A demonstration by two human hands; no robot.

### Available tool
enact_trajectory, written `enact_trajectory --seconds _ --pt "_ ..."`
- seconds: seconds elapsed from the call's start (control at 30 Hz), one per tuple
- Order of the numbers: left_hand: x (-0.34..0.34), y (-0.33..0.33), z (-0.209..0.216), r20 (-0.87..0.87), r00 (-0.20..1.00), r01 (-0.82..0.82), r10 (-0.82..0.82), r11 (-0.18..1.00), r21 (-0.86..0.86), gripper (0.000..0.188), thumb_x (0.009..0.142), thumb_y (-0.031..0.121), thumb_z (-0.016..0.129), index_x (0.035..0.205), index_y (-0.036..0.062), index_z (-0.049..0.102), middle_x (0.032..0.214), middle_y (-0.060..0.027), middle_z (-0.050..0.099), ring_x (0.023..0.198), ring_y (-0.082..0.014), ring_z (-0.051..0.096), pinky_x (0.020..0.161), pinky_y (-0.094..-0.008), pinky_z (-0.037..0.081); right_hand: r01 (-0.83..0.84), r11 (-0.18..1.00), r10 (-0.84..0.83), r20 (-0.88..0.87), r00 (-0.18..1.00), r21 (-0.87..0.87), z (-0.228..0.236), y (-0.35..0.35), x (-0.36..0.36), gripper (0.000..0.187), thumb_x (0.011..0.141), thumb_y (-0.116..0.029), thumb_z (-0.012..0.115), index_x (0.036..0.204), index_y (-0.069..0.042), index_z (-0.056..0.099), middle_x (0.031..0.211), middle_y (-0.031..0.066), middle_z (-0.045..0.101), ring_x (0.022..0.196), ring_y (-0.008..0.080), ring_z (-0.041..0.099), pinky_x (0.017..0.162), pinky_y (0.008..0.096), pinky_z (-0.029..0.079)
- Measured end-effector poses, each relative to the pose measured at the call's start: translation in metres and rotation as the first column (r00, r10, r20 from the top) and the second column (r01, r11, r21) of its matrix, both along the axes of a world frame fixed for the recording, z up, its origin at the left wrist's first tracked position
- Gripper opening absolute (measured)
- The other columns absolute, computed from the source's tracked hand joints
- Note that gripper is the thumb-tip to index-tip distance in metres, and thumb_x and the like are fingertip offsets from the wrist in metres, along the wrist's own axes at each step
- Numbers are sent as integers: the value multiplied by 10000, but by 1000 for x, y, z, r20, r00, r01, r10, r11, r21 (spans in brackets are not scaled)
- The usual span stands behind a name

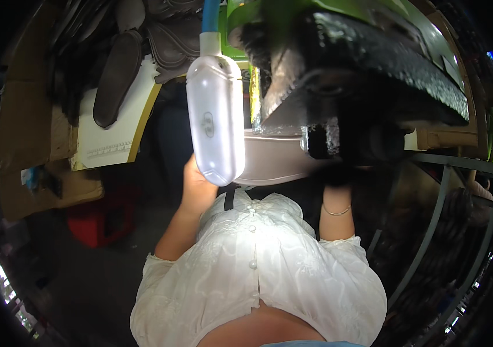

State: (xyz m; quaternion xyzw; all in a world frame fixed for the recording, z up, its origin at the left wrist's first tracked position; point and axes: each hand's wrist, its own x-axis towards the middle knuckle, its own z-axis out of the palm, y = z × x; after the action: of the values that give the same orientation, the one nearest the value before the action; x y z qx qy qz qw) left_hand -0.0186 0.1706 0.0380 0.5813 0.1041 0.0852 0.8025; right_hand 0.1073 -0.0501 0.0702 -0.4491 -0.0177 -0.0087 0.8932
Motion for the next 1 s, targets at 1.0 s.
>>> enact_trajectory --seconds 1.0 --pt "24 -37 -47 -532 784 608 -319 567 556 301 769 157 632 1016 -4 576 952 -141 620 809 -216 607 724 -306 474 -422 526 712 111 694 -738 24 9 8 253 699 -11 693 932 19 598 881 50 619 808 89 573 716 228 476"
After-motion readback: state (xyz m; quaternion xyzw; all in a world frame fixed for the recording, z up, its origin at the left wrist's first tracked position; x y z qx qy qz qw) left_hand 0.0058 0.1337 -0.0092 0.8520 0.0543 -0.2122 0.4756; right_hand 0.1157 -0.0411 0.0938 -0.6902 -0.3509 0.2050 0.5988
